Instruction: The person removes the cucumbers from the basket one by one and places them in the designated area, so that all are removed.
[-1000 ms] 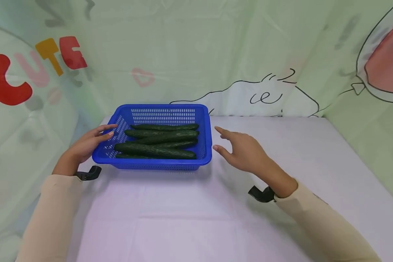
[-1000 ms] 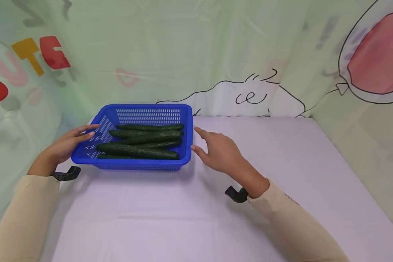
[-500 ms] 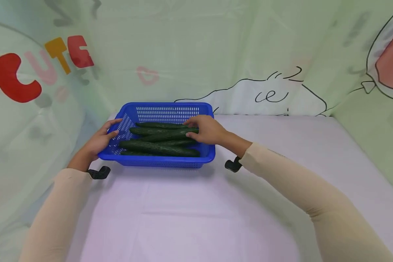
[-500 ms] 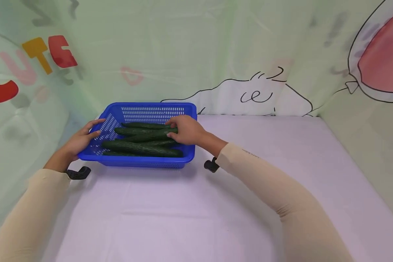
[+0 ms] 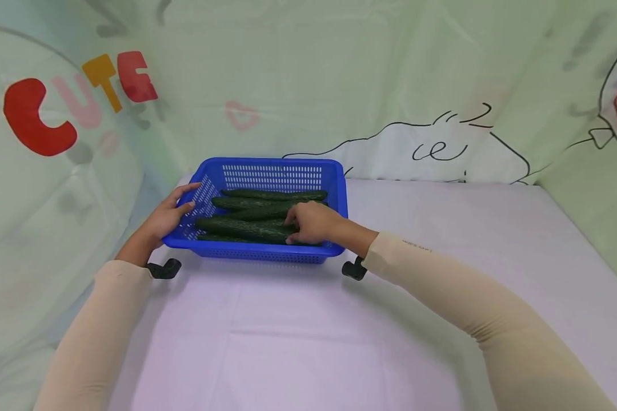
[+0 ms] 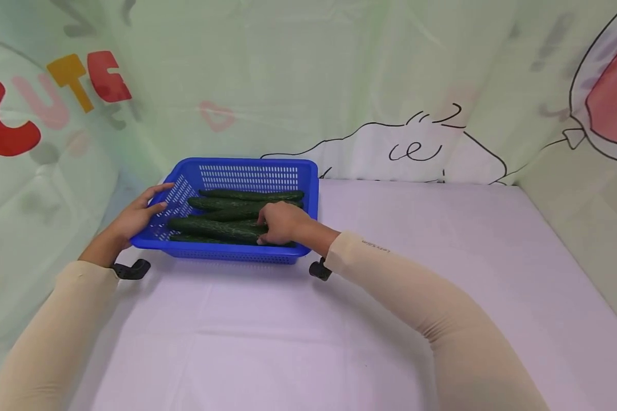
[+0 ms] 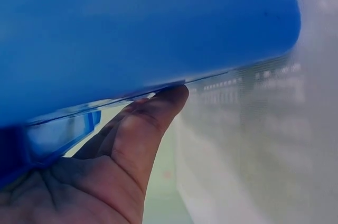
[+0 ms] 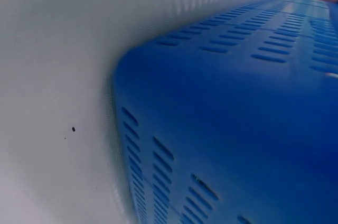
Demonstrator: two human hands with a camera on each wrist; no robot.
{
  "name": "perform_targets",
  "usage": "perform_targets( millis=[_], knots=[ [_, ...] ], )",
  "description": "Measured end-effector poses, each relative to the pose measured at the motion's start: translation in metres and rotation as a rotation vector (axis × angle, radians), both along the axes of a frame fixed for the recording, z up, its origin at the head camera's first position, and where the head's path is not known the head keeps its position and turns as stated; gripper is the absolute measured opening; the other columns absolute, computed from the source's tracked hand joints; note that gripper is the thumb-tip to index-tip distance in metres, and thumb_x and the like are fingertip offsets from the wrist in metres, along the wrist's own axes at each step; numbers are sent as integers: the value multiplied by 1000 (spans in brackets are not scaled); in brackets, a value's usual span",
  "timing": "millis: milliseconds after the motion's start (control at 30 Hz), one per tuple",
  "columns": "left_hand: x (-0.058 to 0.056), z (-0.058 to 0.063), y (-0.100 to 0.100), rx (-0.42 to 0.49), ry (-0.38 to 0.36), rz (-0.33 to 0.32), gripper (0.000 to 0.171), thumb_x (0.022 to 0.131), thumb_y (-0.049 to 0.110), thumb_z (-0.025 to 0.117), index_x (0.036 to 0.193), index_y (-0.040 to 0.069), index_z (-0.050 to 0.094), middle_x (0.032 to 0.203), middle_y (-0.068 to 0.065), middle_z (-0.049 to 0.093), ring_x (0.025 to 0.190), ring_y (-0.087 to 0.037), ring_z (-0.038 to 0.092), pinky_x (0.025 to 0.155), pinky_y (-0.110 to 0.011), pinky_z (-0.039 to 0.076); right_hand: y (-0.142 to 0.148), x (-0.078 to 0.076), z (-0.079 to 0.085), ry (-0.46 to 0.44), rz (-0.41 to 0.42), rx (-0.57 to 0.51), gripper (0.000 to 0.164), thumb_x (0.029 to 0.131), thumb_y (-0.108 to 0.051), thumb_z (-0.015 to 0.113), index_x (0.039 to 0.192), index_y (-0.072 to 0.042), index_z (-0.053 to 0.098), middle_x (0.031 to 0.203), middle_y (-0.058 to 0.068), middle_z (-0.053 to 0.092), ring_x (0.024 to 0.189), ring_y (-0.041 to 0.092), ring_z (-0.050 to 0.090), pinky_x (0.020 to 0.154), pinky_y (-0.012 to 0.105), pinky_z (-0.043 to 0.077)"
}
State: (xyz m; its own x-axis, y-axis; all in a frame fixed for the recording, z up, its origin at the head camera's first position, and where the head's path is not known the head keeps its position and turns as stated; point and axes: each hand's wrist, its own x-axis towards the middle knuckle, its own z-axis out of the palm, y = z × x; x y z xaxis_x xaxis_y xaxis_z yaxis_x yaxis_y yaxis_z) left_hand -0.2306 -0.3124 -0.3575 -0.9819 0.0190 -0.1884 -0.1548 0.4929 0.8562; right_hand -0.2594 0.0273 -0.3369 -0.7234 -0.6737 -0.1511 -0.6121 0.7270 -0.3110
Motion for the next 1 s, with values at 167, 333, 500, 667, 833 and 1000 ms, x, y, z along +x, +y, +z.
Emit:
perform_targets(
  millis=[167,333,500,667,833,1000],
  knots=[
    [1,2,0,-35,6,14,56,107,24,37,158,33,16,165,-19,7,142,-55,27,103,-70,36,-5,1,-1,14,-6,64,45,90,-35,71,128,-12,65,99,5,73,86,16,67,85,38,57],
    [1,3,1,-35,6,17,57,107,23,38,158,33,16,165,-19,8,142,-55,27,102,-70,37,-9,1,-3,10,-4,79,46,90,-32,71,130,-9,64,107,7,74,95,20,70,89,41,57],
    [-1,2,1,-27,4,14,57,107,22,38,158,33,16,165,-19,8,142,-55,27,103,-70,36,-10,0,-5,-8,-12,86,47,91,-31,70,132,-8,62,120,9,71,107,23,68,96,42,55],
    [-1,2,2,-34,1,21,57,107,21,38,158,33,16,165,-20,8,142,-55,28,102,-69,37,-11,-1,-7,-24,6,94,48,93,-30,67,134,-6,60,123,11,69,107,24,69,98,41,54],
    [0,2,2,-25,3,20,57,106,21,39,158,32,17,165,-20,9,141,-55,29,102,-69,37,-11,-2,-9,-58,34,106,49,95,-27,65,137,-4,55,124,13,68,109,25,68,99,40,53],
    [2,1,2,-26,4,27,57,106,22,40,158,31,18,165,-21,11,141,-55,30,101,-69,38,-11,-3,-11,-92,48,105,50,97,-25,63,139,-2,50,128,14,65,113,25,65,101,40,51]
  ],
)
